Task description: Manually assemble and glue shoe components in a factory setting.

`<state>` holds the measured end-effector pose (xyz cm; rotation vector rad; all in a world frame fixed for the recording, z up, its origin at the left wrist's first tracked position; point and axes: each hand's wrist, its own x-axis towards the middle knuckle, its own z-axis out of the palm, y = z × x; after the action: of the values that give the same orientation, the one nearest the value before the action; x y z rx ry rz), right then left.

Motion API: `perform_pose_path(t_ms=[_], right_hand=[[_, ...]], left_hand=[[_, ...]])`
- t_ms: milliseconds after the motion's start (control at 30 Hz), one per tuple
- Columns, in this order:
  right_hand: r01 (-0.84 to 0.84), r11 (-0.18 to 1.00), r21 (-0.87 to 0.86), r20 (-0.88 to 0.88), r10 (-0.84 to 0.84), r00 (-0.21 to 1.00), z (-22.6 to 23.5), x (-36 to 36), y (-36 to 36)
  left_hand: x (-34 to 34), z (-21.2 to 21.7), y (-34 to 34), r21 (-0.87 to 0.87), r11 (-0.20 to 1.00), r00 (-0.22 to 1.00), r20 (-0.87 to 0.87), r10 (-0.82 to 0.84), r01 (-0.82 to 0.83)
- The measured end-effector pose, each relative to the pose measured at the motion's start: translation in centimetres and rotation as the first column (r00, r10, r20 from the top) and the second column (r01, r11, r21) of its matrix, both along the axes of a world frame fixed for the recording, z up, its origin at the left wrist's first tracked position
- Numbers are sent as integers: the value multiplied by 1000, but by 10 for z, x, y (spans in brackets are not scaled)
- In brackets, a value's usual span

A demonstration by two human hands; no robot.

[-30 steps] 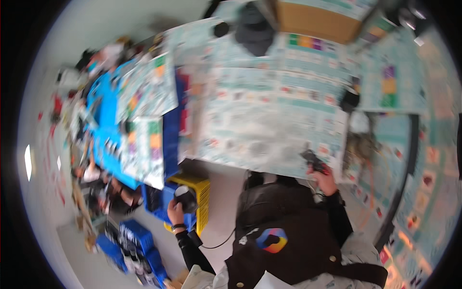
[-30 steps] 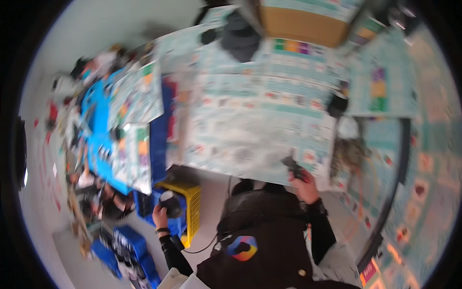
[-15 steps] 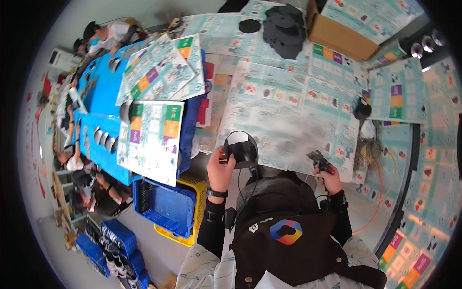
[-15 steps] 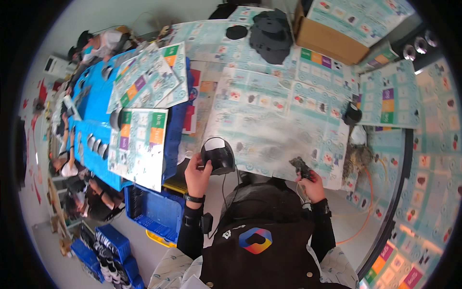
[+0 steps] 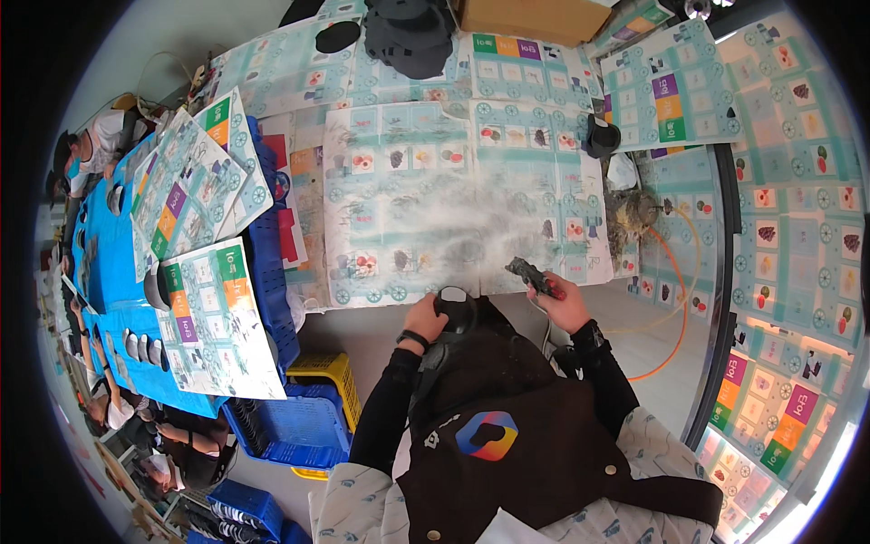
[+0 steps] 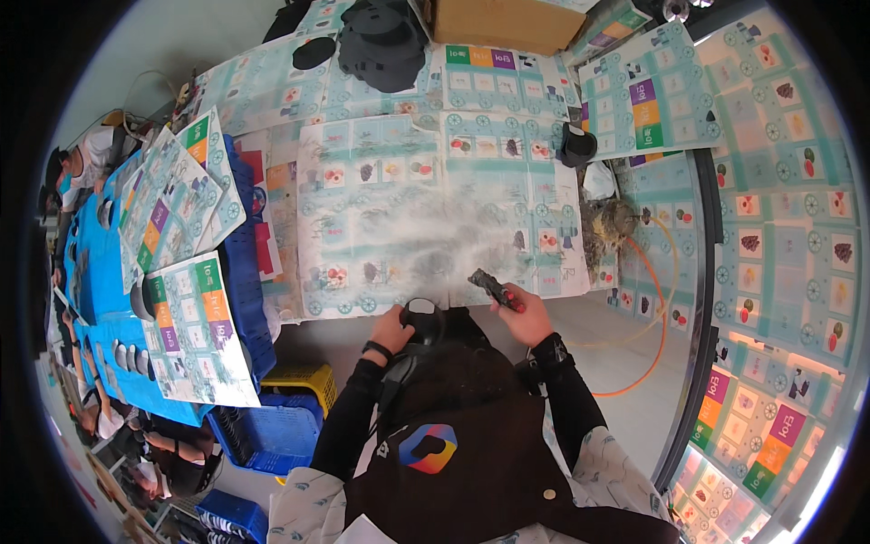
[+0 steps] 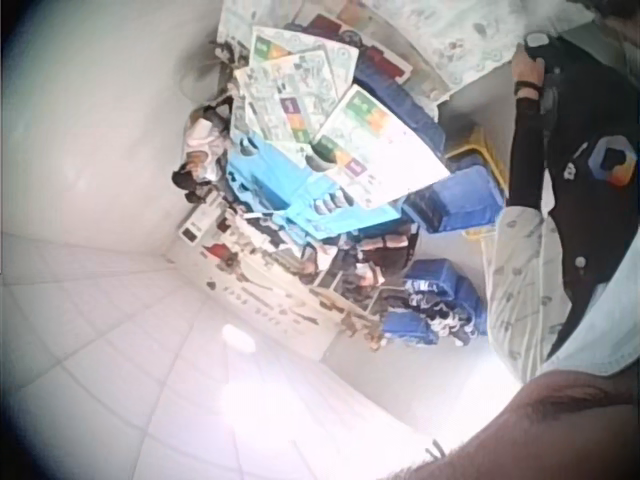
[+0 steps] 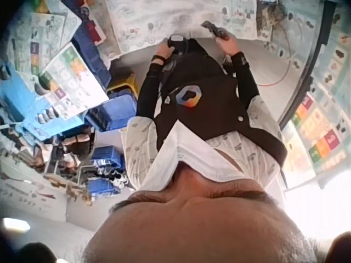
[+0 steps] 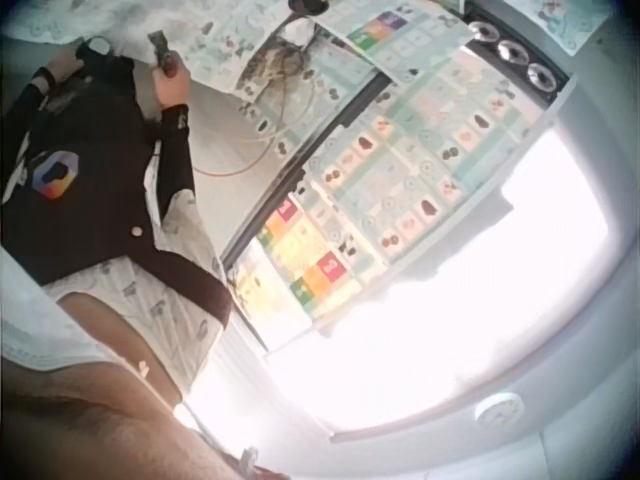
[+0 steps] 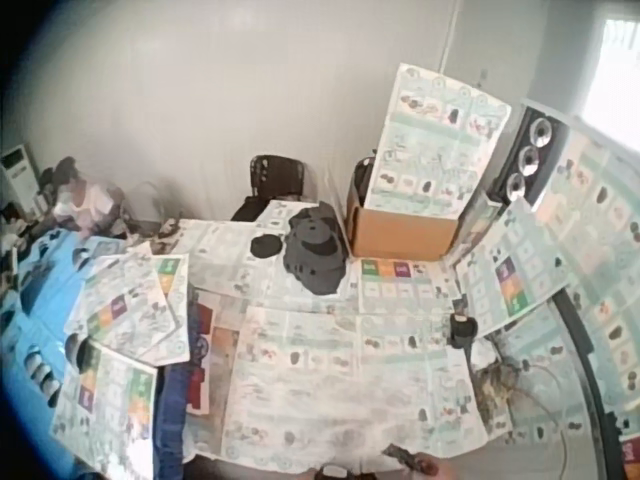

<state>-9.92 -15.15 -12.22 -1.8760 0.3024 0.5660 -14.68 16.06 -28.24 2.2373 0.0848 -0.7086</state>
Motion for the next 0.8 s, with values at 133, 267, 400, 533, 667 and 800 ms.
perform_pose_path(t_ms=[133, 267, 400, 533, 667, 800], right_hand=[[-78, 993, -85, 5, 79, 997, -15, 13, -13], [-101, 991, -84, 57, 106, 993, -10, 34, -1], [-199, 966, -165, 116, 220, 969, -29, 48, 12], [-259, 943, -210, 93, 283, 954, -35, 56, 31], [-296, 916, -272, -4, 306, 952, -51, 71, 39], [-241, 917, -318, 80, 279, 957, -62, 76, 40]], left_hand=[[-1, 20, -15, -159, 970, 977, 75, 198, -184], [53, 24, -37, -144, 944, 920, 222, 322, -296], [93, 2, -55, -89, 958, 927, 240, 287, -273], [95, -18, -65, -81, 948, 930, 183, 319, -309], [91, -21, -63, -112, 950, 931, 194, 310, -293], [92, -23, -59, -155, 939, 924, 187, 333, -307]])
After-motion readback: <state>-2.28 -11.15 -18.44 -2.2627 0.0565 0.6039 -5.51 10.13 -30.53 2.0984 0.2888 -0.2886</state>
